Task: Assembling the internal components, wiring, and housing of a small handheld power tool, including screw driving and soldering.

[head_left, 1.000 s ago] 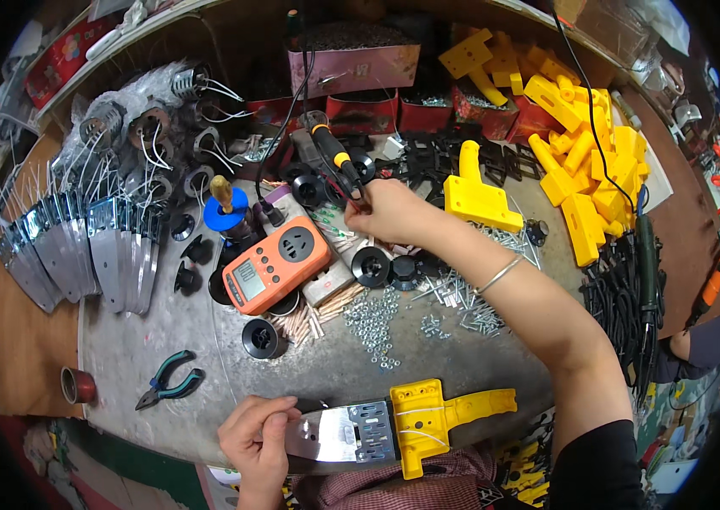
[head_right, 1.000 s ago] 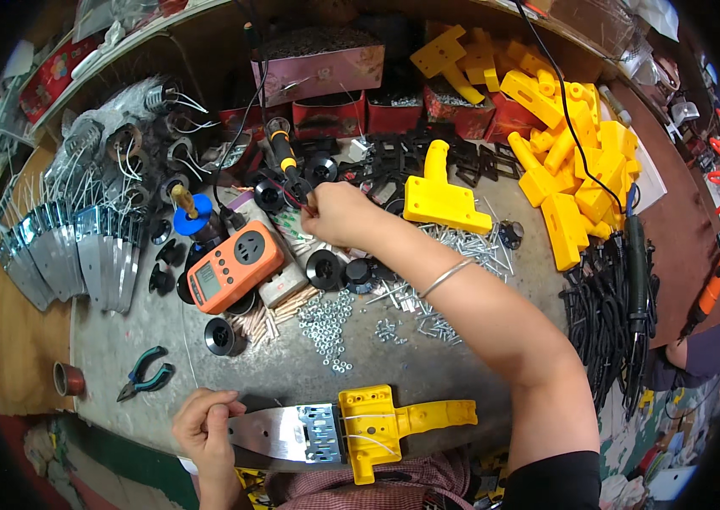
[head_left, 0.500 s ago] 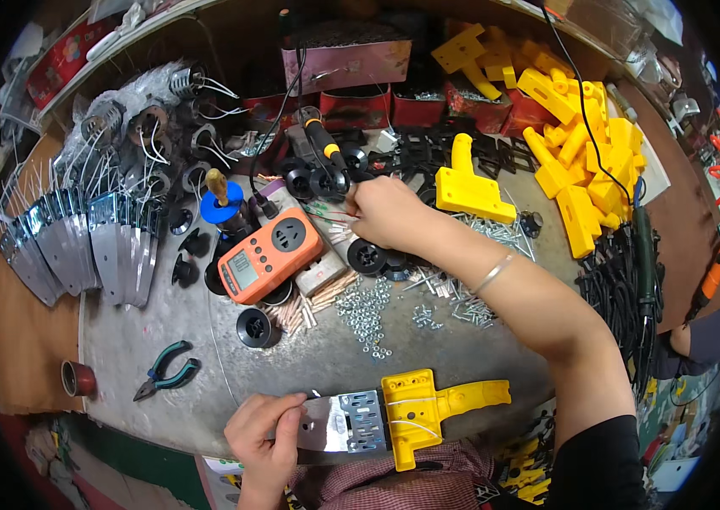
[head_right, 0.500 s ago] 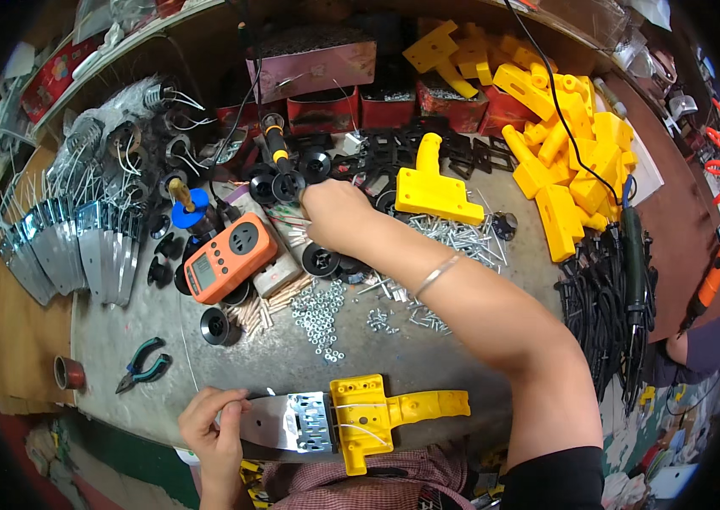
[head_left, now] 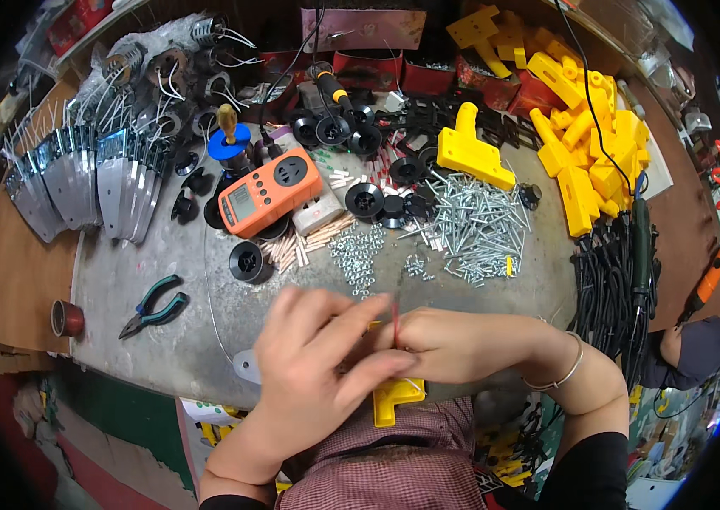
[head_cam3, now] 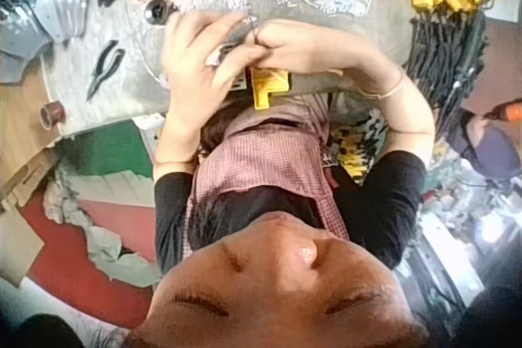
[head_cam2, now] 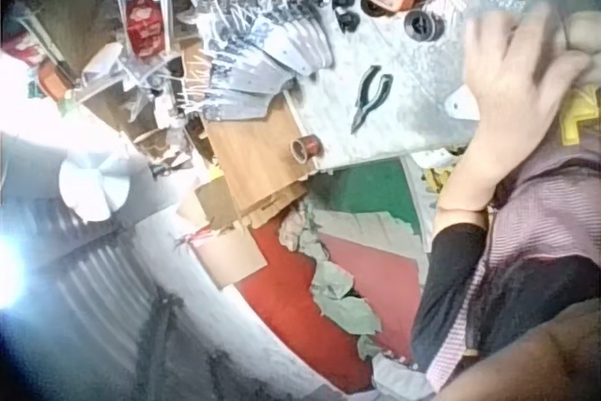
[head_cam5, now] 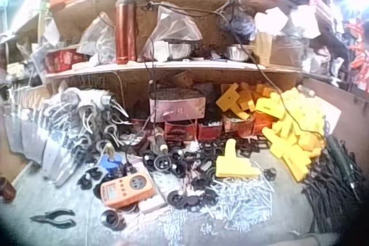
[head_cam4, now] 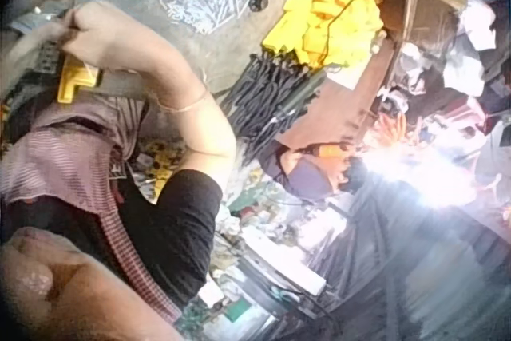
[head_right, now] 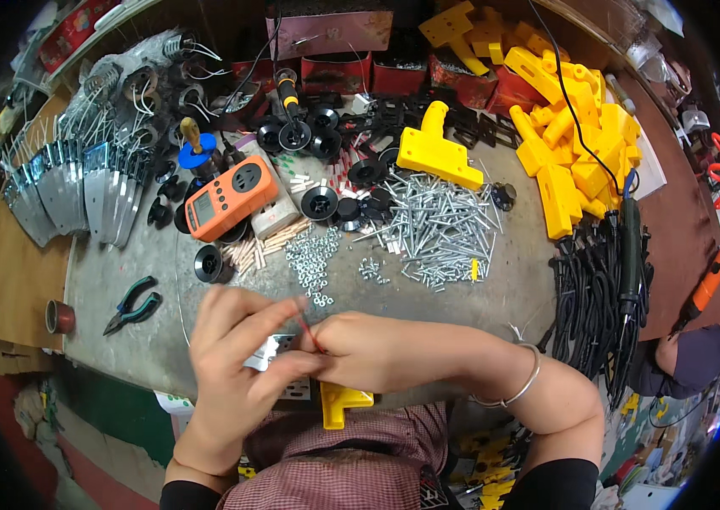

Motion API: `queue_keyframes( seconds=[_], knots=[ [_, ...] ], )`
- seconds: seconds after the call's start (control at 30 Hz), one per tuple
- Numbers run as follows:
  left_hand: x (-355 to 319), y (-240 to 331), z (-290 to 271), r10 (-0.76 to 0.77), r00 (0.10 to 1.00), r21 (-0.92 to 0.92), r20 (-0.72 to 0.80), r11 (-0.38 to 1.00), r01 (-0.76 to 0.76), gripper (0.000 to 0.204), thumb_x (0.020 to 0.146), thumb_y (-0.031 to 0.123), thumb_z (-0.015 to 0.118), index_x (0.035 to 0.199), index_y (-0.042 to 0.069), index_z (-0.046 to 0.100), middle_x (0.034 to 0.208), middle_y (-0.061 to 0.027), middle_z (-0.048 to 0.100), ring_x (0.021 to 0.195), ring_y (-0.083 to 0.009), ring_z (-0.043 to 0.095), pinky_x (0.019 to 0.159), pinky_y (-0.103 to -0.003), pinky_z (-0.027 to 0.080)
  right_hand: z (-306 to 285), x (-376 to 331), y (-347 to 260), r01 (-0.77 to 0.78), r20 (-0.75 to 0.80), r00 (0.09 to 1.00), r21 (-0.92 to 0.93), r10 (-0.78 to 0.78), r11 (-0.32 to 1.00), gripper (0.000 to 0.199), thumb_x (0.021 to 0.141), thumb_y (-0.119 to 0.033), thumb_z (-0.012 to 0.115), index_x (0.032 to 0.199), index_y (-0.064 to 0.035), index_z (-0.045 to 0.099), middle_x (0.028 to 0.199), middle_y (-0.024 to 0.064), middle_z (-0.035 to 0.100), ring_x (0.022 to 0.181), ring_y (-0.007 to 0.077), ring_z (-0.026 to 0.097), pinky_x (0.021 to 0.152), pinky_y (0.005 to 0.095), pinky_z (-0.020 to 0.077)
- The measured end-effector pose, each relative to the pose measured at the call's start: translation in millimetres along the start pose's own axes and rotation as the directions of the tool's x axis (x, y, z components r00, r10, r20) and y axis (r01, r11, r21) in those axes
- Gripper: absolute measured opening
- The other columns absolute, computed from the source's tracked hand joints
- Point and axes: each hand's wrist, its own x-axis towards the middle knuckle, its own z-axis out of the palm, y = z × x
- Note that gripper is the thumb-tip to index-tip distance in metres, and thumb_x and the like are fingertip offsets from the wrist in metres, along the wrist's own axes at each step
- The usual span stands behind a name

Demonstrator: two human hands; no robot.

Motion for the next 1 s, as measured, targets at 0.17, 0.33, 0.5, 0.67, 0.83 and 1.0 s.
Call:
queue_keyframes(
  seconds=[0.17,0.33,0.5,0.67,0.83,1.0],
  knots=[
    [-6,7,4,-0.11,0.994,-0.34,0.005,0.935,0.105,0.015,0.079,0.01,0.073,0.088,-0.001,0.074,0.078,-0.0082,0.064,0.071,-0.0174,0.056,0.068,-0.029,0.044,12,-10,-25,0.024,-0.06,0.998,0.032,-0.022,0.999,0.025,0.092,-0.015,0.047,0.099,0.0039,0.061,0.09,0.0204,0.064,0.086,0.0338,0.064,0.077,0.0407,0.0496],
    [-21,-1,8,-0.387,0.889,-0.705,0.245,0.558,0.437,0.019,0.093,0.014,0.064,0.091,-0.002,0.074,0.081,-0.0053,0.064,0.076,-0.0106,0.058,0.066,-0.026,0.046,44,-23,-7,0.057,-0.17,0.984,-0.017,-0.059,0.998,0.023,0.096,-0.017,0.049,0.102,-0.0005,0.064,0.094,0.0172,0.063,0.091,0.0331,0.062,0.083,0.0414,0.0485],
    [-29,-7,1,-0.41,0.894,-0.826,0.179,0.432,0.363,0.019,0.094,0.011,0.06,0.09,-0.003,0.071,0.084,-0.0075,0.064,0.076,-0.0125,0.058,0.071,-0.025,0.045,54,-44,-7,0.141,-0.215,0.967,0.001,-0.138,0.99,0.017,0.096,-0.012,0.053,0.1,-0.0001,0.064,0.094,0.0157,0.061,0.088,0.0319,0.061,0.078,0.0379,0.0488],
    [-37,-3,-17,0.271,0.942,-0.403,0.195,0.898,-0.175,0.025,0.086,0.013,0.063,0.109,0.003,0.066,0.089,-0.0068,0.065,0.079,-0.0167,0.063,0.071,-0.03,0.052,42,-92,-5,-0.173,-0.467,0.796,0.433,0.385,0.884,0.012,0.09,-0.006,0.062,0.098,0.0011,0.066,0.095,0.0072,0.065,0.074,0.016,0.062,0.066,0.0277,0.0503],
    [-52,16,17,0.242,0.918,-0.214,0.315,0.96,-0.18,0.038,0.067,0.022,0.079,0.1,0.007,0.069,0.102,-0.0057,0.065,0.096,-0.0248,0.062,0.08,-0.037,0.052,22,-112,17,0.132,-0.728,0.562,0.548,0.393,0.826,0.01,0.087,-0.001,0.065,0.097,-0.0017,0.064,0.072,-0.0013,0.061,0.053,0.0004,0.05,0.045,0.0145,0.0356],
    [-63,-16,39,0.103,0.929,0.177,0.354,0.968,-0.175,0.037,0.062,0.023,0.08,0.088,0.002,0.064,0.113,-0.0138,0.058,0.118,-0.0387,0.051,0.096,-0.048,0.044,39,-70,19,-0.123,-0.678,0.583,0.47,0.447,0.874,0.009,0.088,-0.002,0.066,0.097,-0.0021,0.064,0.079,-0.0016,0.062,0.06,0.0021,0.052,0.052,0.0176,0.0406]
  ],
)
